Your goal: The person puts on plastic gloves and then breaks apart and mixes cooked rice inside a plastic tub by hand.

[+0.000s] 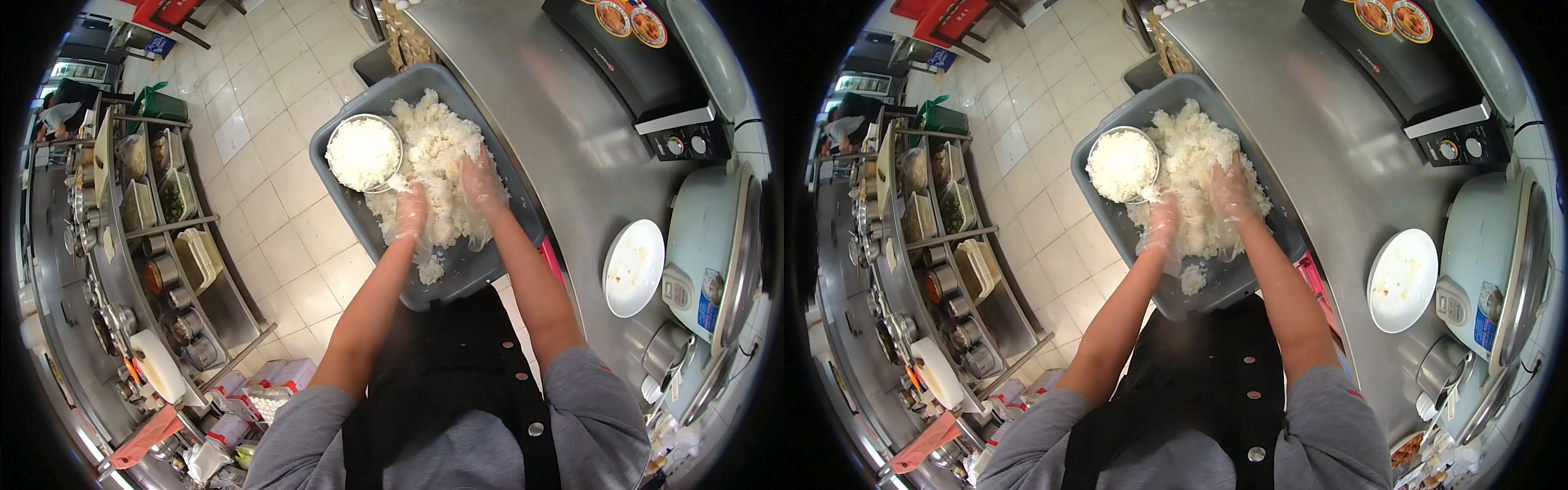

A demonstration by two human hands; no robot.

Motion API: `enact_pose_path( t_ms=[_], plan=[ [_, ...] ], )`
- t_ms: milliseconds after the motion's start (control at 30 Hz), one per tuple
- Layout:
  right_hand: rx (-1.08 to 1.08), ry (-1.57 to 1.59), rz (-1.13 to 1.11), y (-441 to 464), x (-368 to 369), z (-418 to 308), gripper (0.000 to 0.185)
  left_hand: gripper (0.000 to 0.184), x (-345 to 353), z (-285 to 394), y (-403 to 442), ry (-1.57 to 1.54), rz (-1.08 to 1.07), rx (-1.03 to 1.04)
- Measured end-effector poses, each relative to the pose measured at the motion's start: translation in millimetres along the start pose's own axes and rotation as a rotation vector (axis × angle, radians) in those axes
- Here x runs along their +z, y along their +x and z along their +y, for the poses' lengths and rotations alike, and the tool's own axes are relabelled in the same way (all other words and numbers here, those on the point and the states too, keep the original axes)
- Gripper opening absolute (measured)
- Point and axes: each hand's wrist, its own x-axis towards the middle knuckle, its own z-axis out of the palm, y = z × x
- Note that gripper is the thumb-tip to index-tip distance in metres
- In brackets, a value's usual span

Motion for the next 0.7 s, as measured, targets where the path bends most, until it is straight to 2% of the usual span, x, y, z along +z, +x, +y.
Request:
enact_pose_path(
  t_ms=[67, 133, 167, 200, 233, 267, 300, 367, 400, 433, 467, 500, 567, 600, 667, 700],
  plan=[
    [-0.049, 0.189, 0.003, 7, 3, 2, 0.065, 0.026, -4, 7, -6, 0.011, -0.004, 0.072],
    [-0.062, 0.155, -0.005, 7, -3, -2, 0.066, 0.042, -2, -4, 0, -0.192, -0.206, 0.048],
    [-0.078, 0.121, -0.014, 7, -5, -5, 0.069, 0.042, 0, -9, 3, -0.191, -0.204, 0.048],
    [-0.078, 0.122, -0.015, 10, -3, 0, 0.069, 0.049, 1, -13, 5, -0.183, -0.189, 0.175],
    [-0.201, 0.195, -0.030, 15, -1, 6, 0.066, 0.057, 1, -11, 4, -0.174, -0.174, 0.303],
    [-0.324, 0.269, -0.045, 19, 2, 13, 0.064, 0.057, -1, -12, 1, -0.174, -0.173, 0.303],
    [-0.324, 0.269, -0.046, 13, -11, 0, 0.064, 0.058, -7, -8, -7, -0.184, -0.177, 0.353],
    [-0.223, 0.038, -0.247, -13, -51, -39, 0.054, 0.060, -23, -6, -17, -0.193, -0.182, 0.402],
    [-0.222, 0.039, -0.247, -20, -49, -32, 0.054, 0.065, -36, -8, -20, 0.050, -0.143, 0.440],
    [-0.346, -0.151, -0.156, -26, -45, -21, 0.051, 0.070, -46, -13, -21, 0.294, -0.103, 0.474],
    [-0.468, -0.342, -0.064, -34, -39, -10, 0.047, 0.070, -54, -18, -21, 0.294, -0.105, 0.472],
    [-0.467, -0.343, -0.066, -44, -32, -1, 0.047, 0.076, -60, -30, -18, 0.380, -0.046, 0.428],
    [-0.386, -0.455, -0.223, -64, -10, 17, 0.034, 0.083, -61, -58, 0, 0.467, 0.016, 0.378],
    [-0.386, -0.455, -0.226, -72, 8, 32, 0.034, 0.089, -57, -76, 15, 0.493, 0.018, 0.397],
    [-0.159, -0.564, -0.314, -86, 38, 59, 0.041, 0.095, -52, -78, 25, 0.519, 0.016, 0.415],
    [-0.158, -0.566, -0.317, -94, 38, 59, 0.041, 0.099, -50, -72, 26, 0.488, -0.065, 0.283]
  ],
)
